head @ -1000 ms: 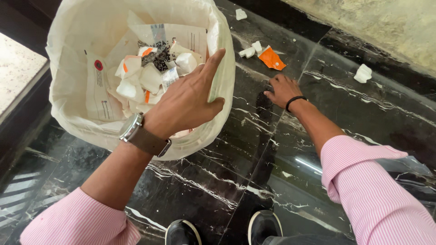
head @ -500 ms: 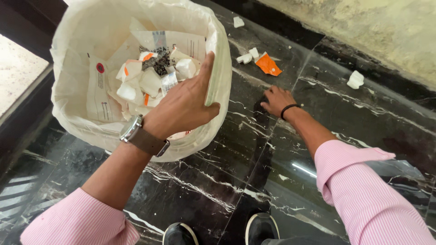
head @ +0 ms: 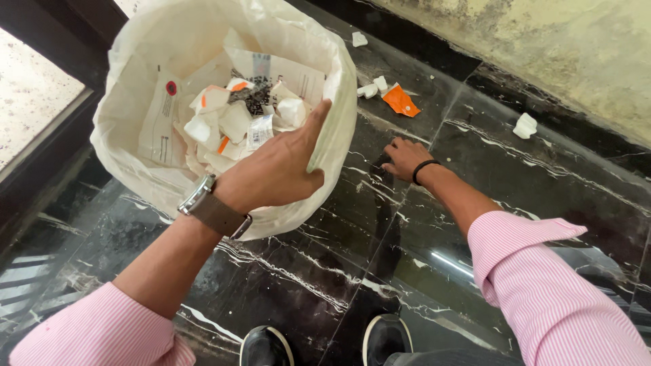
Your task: The person sits on a dark marble floor and picks up scattered pieces of paper and trash by hand, placing them into a white plastic bag. The person continues to gather the debris until the floor is clear.
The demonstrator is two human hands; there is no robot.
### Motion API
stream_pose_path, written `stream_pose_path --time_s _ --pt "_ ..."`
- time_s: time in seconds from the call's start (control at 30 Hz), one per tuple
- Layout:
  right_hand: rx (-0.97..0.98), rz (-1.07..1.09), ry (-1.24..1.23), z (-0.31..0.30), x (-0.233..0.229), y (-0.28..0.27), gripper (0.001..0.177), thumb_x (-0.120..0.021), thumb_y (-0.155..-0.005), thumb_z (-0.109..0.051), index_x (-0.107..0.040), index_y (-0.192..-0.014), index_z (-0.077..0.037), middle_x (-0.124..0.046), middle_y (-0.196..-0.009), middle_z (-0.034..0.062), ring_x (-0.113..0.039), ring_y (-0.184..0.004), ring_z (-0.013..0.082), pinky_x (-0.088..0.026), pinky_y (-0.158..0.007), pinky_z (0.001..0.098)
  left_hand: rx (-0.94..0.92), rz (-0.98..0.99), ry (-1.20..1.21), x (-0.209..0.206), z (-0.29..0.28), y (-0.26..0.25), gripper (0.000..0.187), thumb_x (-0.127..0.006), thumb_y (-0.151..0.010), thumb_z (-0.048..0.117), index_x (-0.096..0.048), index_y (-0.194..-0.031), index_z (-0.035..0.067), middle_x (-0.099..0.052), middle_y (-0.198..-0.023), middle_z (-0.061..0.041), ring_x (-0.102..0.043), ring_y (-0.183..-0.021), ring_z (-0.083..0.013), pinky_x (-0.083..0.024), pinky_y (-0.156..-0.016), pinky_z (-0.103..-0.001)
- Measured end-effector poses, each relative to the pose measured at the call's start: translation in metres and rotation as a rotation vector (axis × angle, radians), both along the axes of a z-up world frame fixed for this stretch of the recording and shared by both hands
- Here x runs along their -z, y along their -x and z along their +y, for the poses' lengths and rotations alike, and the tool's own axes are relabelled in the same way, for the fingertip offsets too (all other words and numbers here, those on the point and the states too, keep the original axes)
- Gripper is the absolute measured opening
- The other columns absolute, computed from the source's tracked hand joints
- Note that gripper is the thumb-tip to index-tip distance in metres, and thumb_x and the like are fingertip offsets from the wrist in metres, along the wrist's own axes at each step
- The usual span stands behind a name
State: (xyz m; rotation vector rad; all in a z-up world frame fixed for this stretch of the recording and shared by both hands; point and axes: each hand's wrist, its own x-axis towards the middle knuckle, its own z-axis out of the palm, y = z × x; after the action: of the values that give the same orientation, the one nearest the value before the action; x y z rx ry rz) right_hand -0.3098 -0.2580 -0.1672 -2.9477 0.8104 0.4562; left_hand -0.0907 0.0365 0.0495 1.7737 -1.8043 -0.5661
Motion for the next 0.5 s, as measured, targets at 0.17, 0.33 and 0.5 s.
stream_pose_path --time_s 0.17,0.33,0.5 --pt "0.004 0.011 0.01 -0.003 -0.005 0.004 0.047 -0.066 -0.094 -0.044 -0.063 -0.127 -0.011 -0.056 -0.135 0.014 -0.056 -0.125 0.0353 -0.048 -0.102 0.0492 0.037 -0.048 -0.069 -0.014 0.011 0.016 0.101 -0.066 -0.07 0.008 -0.013 -0.154 -0.009 -0.067 -0.086 -0.03 -0.068 -0.086 -0.0454 -0.052 -0.08 -0.05" --pt "0.04 0.016 0.008 -0.008 -0.008 0.012 0.047 -0.066 -0.093 -0.044 -0.064 -0.127 -0.012 -0.058 -0.136 0.0139 -0.057 -0.126 0.0342 -0.049 -0.103 0.047 0.058 -0.092 -0.116 -0.015 0.014 0.024 0.089 -0.069 -0.07 0.012 -0.028 -0.147 -0.008 -0.068 -0.086 -0.03 -0.068 -0.086 -0.0439 -0.052 -0.079 -0.05" --pt "0.062 0.001 0.013 -0.024 0.0 0.018 0.048 -0.065 -0.094 -0.044 -0.062 -0.129 -0.011 -0.057 -0.137 0.0142 -0.057 -0.127 0.0343 -0.048 -0.103 0.0478 0.037 -0.144 0.042 -0.002 0.011 0.031 0.069 -0.078 -0.073 0.029 -0.048 -0.124 -0.006 -0.068 -0.085 -0.026 -0.066 -0.082 -0.0446 -0.051 -0.072 -0.052"
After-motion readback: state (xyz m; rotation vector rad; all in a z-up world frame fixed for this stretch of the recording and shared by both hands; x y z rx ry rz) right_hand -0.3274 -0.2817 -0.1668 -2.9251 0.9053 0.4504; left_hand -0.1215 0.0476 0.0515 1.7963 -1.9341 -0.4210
